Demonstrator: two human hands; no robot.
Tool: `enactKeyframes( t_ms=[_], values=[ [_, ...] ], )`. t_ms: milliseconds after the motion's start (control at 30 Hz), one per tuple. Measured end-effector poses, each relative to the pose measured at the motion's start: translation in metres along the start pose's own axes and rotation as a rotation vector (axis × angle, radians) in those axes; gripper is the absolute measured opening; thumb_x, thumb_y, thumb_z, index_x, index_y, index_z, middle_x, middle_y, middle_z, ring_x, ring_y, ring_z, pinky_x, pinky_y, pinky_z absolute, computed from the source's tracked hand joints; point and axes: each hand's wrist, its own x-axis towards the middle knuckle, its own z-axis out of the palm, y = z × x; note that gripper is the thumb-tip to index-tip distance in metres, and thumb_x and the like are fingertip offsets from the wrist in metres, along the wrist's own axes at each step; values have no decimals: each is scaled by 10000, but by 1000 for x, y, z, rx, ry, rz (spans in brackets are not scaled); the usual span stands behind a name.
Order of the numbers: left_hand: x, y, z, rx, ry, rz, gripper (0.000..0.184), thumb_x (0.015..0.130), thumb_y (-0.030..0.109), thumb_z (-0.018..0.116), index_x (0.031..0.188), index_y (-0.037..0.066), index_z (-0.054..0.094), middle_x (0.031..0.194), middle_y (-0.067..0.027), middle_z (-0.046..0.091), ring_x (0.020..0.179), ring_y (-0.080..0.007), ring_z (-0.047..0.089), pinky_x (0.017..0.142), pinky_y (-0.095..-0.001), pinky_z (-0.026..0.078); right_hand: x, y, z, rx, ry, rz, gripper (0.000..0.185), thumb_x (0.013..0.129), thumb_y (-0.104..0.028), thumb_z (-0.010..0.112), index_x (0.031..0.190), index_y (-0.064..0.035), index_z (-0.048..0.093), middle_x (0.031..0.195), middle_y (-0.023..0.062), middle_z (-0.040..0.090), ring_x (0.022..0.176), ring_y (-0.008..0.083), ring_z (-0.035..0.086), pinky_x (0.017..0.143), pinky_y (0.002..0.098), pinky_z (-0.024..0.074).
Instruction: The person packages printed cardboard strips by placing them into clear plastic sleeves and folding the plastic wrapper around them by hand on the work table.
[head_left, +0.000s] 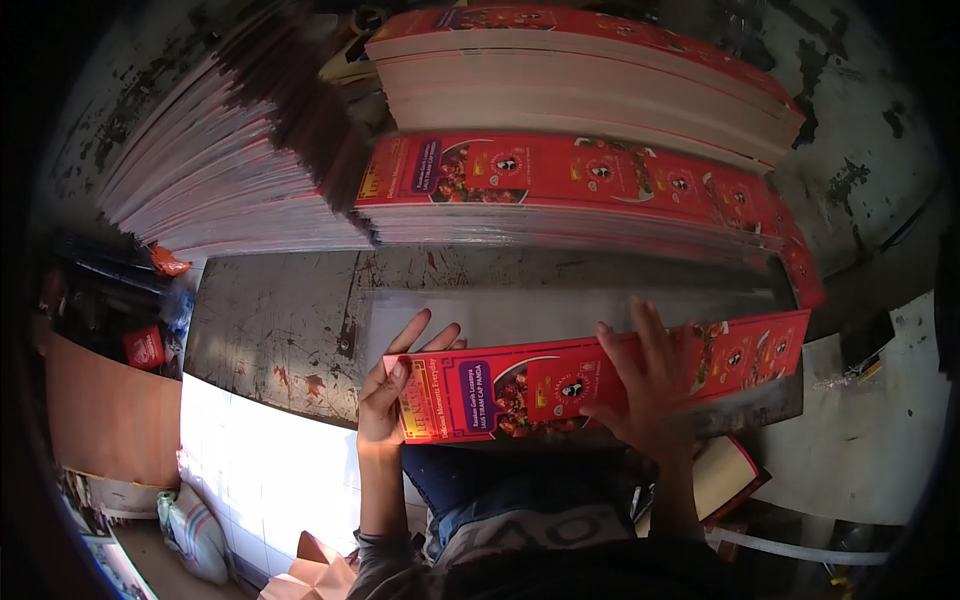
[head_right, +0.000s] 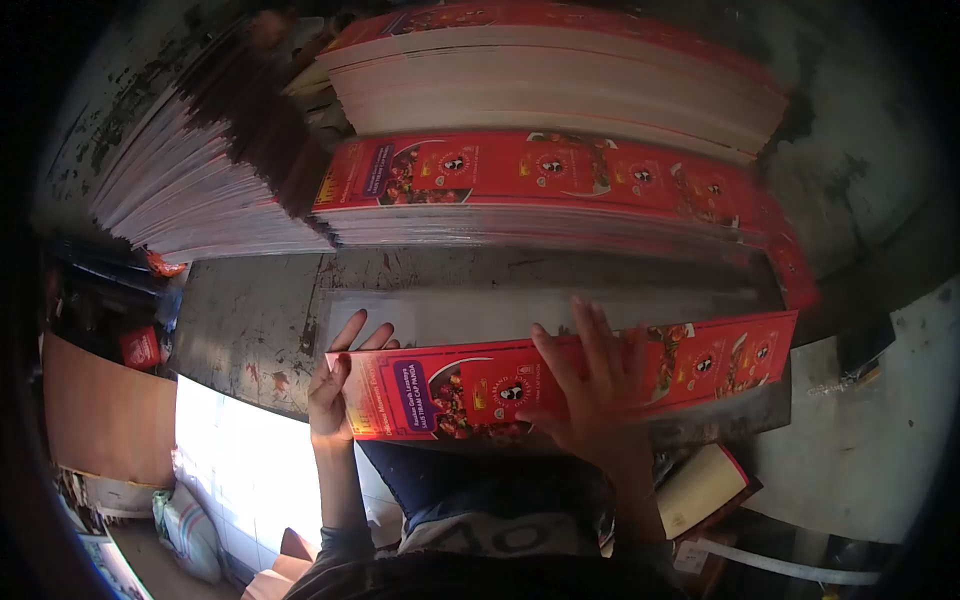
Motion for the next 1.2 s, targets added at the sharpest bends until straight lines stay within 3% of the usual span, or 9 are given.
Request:
enactKeyframes(
  t_ms=[100, 167, 233, 300, 400, 633, 800, 900, 1200],
  values=[
    [10, -2, -10, 124, -120, 70, 659, 935, 381, 431, 1381, -63, 234, 1322, -283, 411, 1218, -355, 447, 1068, -435, 266, -7, 51, -12, -69, 99, 82, 710, 654, -579, 663, 1190, -144, 499, 1160, 134, 467, 1109, 303, 456, 1044, 601, 157],
    [8, 15, -16, 495, -260, 112, 628, 940, 388, 423, 1325, -100, 333, 1291, -274, 451, 1218, -346, 445, 1035, -444, 317, -19, 59, -20, -14, 107, 113, 641, 645, -552, 684, 1076, -102, 538, 1042, 106, 496, 1003, 296, 491, 1027, 604, 187],
    [18, 38, -7, 746, -234, 149, 598, 934, 388, 433, 1295, -87, 394, 1269, -236, 495, 1238, -337, 432, 1023, -442, 331, -27, 57, -30, -121, 304, 93, 529, 674, -508, 684, 910, -71, 502, 908, 76, 463, 890, 279, 467, 959, 573, 255],
    [28, 39, -16, 1471, 83, 247, 576, 917, 391, 455, 1301, -36, 417, 1274, -190, 505, 1252, -329, 416, 1033, -437, 322, -32, 62, -38, -192, 343, 133, 502, 694, -493, 674, 895, -68, 497, 904, 77, 468, 895, 280, 461, 925, 545, 269],
    [30, 15, -26, 1923, 104, 380, 520, 890, 349, 512, 1291, 22, 455, 1270, -174, 509, 1262, -325, 394, 1032, -443, 325, -36, 65, -45, -258, 376, 173, 455, 729, -464, 656, 883, -67, 495, 903, 79, 475, 901, 285, 448, 871, 502, 280],
    [26, 10, -29, 1737, 192, 387, 511, 829, 261, 627, 1261, 30, 482, 1248, -163, 530, 1192, -321, 478, 989, -423, 379, -39, 74, -38, -318, 395, 110, 426, 738, -444, 652, 891, -73, 510, 871, 79, 474, 888, 282, 452, 836, 480, 293],
    [23, 6, -29, 1804, 261, 440, 456, 785, 245, 670, 1177, 42, 555, 1132, -107, 612, 979, -267, 604, 846, -389, 430, -23, 63, -40, -266, 277, 116, 348, 743, -360, 672, 889, -83, 521, 871, 75, 490, 864, 274, 474, 827, 463, 312],
    [22, 9, -24, 1916, 254, 535, 401, 767, 240, 689, 1125, 83, 600, 1031, -53, 643, 848, -224, 613, 876, -368, 384, -23, 69, -41, -213, 205, 116, 303, 747, -299, 679, 884, -77, 525, 879, 79, 511, 843, 277, 485, 808, 450, 327],
    [22, 8, -22, 1891, 212, 686, 163, 710, 164, 689, 858, 139, 626, 877, 34, 583, 979, -164, 527, 972, -449, 296, 36, 59, -53, -178, 398, 56, 268, 777, -257, 672, 878, -48, 538, 747, 97, 538, 665, 276, 540, 580, 382, 403]
  ],
)
